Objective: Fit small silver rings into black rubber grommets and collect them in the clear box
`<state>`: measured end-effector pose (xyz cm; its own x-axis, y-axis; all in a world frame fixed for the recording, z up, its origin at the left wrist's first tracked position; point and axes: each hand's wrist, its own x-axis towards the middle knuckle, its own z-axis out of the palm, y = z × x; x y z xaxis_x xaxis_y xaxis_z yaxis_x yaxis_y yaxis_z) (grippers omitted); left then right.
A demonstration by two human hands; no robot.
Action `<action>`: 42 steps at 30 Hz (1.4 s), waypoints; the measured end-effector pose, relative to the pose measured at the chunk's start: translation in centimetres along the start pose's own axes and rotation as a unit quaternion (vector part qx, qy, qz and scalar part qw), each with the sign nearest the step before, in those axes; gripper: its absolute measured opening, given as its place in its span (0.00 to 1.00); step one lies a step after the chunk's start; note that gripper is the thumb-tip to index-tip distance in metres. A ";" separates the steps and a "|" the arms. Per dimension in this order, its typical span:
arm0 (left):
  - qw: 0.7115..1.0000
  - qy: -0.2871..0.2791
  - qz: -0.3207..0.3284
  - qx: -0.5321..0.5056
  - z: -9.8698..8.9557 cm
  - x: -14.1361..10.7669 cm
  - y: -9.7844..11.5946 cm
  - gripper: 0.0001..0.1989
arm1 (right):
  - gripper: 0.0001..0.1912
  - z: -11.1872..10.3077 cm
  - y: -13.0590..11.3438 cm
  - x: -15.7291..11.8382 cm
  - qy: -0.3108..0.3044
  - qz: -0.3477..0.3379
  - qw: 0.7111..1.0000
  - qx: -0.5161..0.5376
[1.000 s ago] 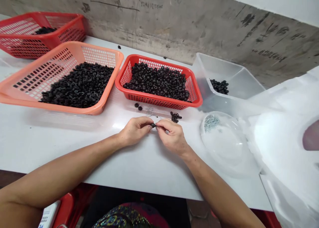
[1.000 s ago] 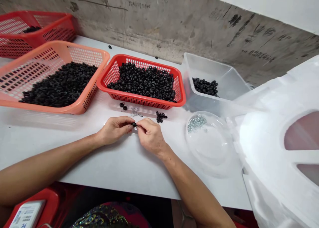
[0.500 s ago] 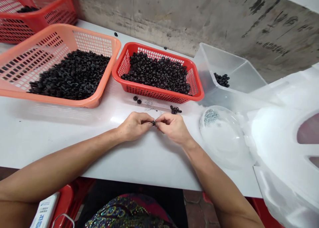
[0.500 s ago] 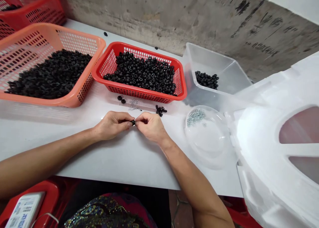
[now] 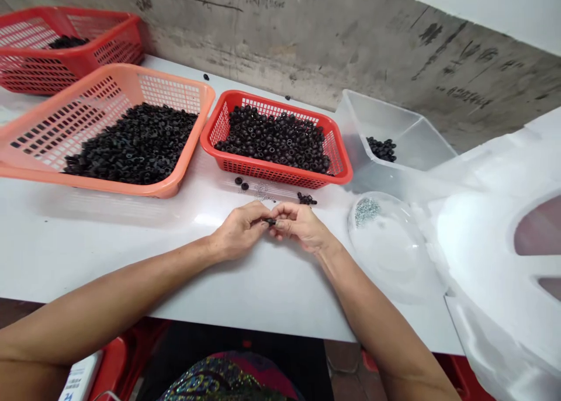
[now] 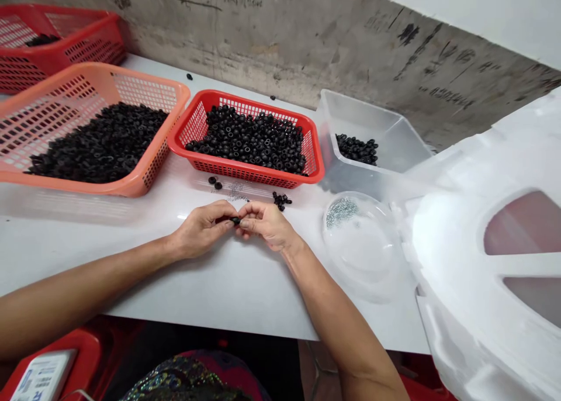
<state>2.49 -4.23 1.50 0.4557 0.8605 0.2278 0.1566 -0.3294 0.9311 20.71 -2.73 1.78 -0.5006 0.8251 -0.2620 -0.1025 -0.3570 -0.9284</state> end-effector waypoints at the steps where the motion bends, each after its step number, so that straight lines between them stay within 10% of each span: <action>1: 1.000 0.006 0.019 0.015 0.0 0.0 -0.1 0.10 | 0.16 -0.1 0.1 0.0 -0.015 0.007 1.000 0.017; 13: 0.987 0.088 0.105 0.081 0.2 -0.3 -0.9 0.12 | 0.20 0.7 0.9 -0.1 -0.043 -0.015 0.998 0.048; 20: 0.974 0.214 0.031 0.063 -1.4 0.8 -1.6 0.07 | 0.13 1.3 0.9 -0.5 -0.015 -0.027 1.000 0.001; 29: 0.969 0.225 -0.018 0.098 -2.0 1.1 -2.2 0.07 | 0.17 1.4 -1.1 -1.3 0.067 -0.115 0.983 -0.126; 32: 0.960 0.250 -0.024 0.124 -3.0 1.6 -2.5 0.07 | 0.17 -0.5 -5.2 -2.7 0.225 -0.252 0.895 -0.292; 37: 0.934 0.313 -0.054 0.161 -4.7 2.5 -4.0 0.10 | 0.20 -8.4 -13.4 -3.4 0.490 -0.326 0.624 -0.514; 42: 0.931 0.235 -0.042 0.276 -4.8 2.7 -5.3 0.13 | 0.34 -11.0 -15.2 -1.6 0.461 -0.176 0.599 -0.631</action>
<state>-1.29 1.70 -1.48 0.0073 0.9244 0.3814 0.6594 -0.2912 0.6931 32.53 6.20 13.44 0.1091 0.8510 0.5136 0.9597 0.0444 -0.2773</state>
